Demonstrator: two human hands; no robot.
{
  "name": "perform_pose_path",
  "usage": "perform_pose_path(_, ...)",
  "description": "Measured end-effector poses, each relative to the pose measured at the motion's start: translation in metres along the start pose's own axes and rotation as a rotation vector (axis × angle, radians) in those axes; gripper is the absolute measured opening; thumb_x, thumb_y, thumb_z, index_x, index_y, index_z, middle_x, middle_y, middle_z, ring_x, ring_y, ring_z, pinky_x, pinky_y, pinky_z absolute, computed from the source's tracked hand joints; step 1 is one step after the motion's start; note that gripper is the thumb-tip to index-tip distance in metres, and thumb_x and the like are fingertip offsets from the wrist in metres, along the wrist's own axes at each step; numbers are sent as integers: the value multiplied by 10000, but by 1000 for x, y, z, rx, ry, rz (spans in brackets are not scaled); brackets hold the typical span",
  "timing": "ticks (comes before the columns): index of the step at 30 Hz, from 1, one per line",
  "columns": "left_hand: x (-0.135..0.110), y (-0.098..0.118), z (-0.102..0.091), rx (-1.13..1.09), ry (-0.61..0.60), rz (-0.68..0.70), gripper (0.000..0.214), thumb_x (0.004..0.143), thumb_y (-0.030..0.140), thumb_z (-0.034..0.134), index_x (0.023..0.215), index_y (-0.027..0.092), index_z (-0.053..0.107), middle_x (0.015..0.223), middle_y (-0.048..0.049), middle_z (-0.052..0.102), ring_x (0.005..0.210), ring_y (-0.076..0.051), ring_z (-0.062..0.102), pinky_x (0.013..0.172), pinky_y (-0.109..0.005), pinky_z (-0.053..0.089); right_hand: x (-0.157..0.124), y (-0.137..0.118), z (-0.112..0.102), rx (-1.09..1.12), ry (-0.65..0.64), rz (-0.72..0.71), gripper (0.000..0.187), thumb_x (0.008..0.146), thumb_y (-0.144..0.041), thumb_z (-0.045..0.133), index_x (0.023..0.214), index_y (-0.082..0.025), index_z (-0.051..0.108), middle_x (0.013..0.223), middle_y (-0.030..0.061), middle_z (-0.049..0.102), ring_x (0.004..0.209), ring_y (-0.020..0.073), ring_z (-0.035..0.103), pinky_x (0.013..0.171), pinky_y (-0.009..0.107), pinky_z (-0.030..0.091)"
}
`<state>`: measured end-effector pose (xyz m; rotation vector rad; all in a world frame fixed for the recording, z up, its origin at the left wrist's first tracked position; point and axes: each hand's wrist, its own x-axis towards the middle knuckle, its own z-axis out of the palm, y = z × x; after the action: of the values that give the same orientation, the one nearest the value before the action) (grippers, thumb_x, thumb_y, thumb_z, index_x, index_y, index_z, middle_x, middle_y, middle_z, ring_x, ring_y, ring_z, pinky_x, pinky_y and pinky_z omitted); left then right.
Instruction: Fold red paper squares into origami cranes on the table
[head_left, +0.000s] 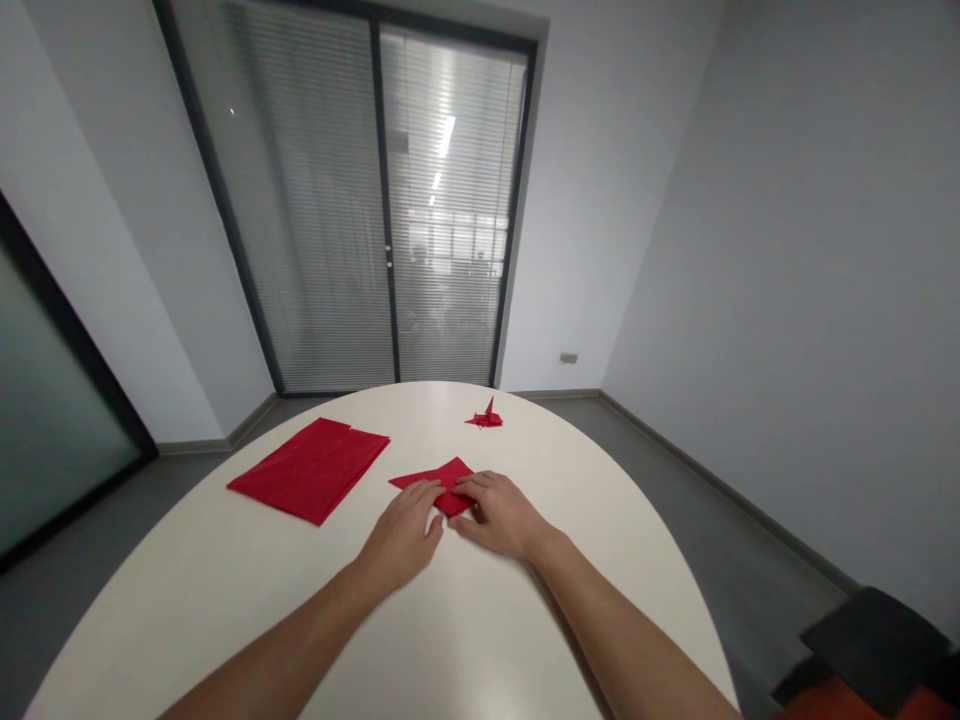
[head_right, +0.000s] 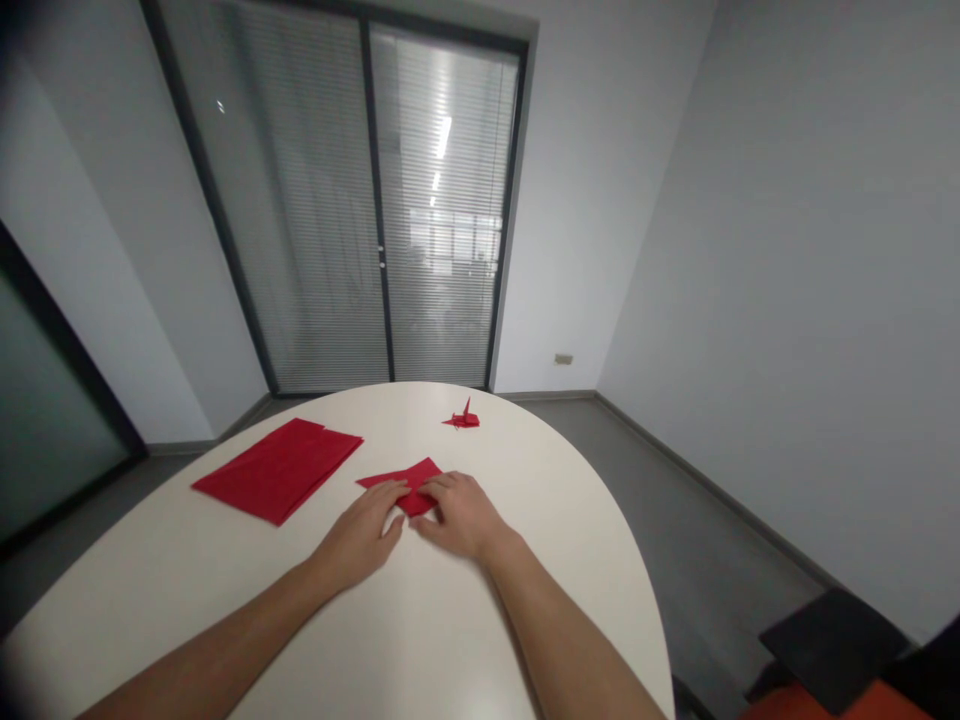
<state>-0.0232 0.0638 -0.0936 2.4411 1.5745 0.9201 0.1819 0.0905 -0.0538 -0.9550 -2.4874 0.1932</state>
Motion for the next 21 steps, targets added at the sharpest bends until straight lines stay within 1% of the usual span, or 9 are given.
perform_pose_path(2,1,0,0,-19,11,-7,323,873,150,541,1186,156,624,1280,-145,655,1230,-283,586,1082,-490,450,0,-1,-1,1,4,-8,300,878,-344,665,1138,-194,684,1073,74,733,1008,231,644,913,359,447)
perform_pose_path(5,1,2,-2,-53,10,-5,201,867,130,552,1037,198,635,1211,-114,680,1198,-270,603,1060,-473,464,1,-2,-3,3,1,-30,200,898,-315,644,1054,-199,692,1001,53,737,932,209,644,862,333,440)
perform_pose_path(8,2,4,-6,-74,-4,-2,123,884,141,555,945,215,632,1189,-90,691,1221,-265,591,1066,-456,456,2,-4,-4,13,-1,-55,150,908,-297,640,1015,-203,686,988,42,738,923,202,644,860,321,430)
perform_pose_path(15,3,8,-10,-75,-20,0,120,885,124,550,858,222,614,1136,-84,718,1210,-247,610,1075,-443,456,5,-9,-1,-8,-20,-60,106,940,-270,595,951,-216,686,917,35,737,892,196,653,847,306,424)
perform_pose_path(21,3,7,-9,-66,-30,-27,110,891,146,568,926,219,643,1170,-79,713,1226,-259,603,1080,-435,453,5,-11,-1,10,-35,-37,119,947,-222,548,952,-209,666,914,36,727,841,184,644,785,284,425)
